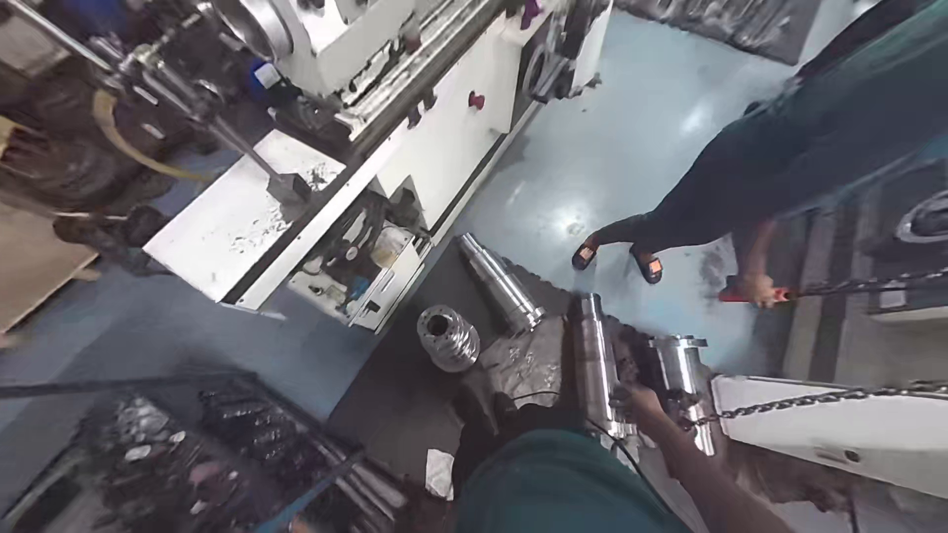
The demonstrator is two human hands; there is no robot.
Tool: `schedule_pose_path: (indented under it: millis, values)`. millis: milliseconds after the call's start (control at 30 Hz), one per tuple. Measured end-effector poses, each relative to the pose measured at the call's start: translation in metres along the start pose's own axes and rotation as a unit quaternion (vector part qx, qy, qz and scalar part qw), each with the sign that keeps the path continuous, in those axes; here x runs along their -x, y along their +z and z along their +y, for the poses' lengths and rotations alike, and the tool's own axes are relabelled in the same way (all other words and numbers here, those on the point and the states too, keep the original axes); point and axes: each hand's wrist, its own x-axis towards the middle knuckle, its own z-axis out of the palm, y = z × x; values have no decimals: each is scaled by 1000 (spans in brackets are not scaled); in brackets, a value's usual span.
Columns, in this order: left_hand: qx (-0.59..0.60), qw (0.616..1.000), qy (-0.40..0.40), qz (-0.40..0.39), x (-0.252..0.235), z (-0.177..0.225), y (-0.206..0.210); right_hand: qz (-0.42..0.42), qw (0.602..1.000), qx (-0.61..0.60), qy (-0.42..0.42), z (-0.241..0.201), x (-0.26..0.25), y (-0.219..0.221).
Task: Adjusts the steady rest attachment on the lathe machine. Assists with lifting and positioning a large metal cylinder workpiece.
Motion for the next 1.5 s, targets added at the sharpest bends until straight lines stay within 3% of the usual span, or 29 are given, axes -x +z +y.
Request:
schedule_pose_path:
  millis: [67,100,200,267,333,433,600,800,867,967,1100,1367,1500]
  values:
    - [23,993,78,88,-52,3,26,44,994,-91,41,6,4,-12]
    - [57,991,104,60,-64,18,17,52,992,-108,49,10,9,-14]
    - [169,976,137,-34,-77,115,-44,59,987,-141,44,9,14,-13]
    - [201,958,200,-47,-66,189,-83,48,964,-253,59,-2,4,5]
    - [245,928,269,-74,-59,257,-100,19,922,-379,78,-24,-5,18]
    - [262,905,312,-122,-34,353,-96,16,889,-450,88,-59,-27,21]
    - [233,891,350,-169,-21,501,-61,7,932,-362,14,-151,-92,-5]
    - [386,884,257,-61,-20,672,11,-67,982,-157,-80,-284,-197,-77]
    - [413,874,247,-59,-13,727,30,-93,984,-78,-132,-342,-220,-105]
    - [412,858,292,-98,-2,784,48,-109,978,-28,-177,-427,-231,-132]
    - [401,840,354,-91,11,842,52,-102,970,-33,-216,-536,-239,-136]
    - [447,806,383,-68,-17,943,27,-168,951,-83,-248,-651,-333,-120]
    - [478,780,396,-77,-48,1027,11,-153,949,-70,-266,-739,-370,-120]
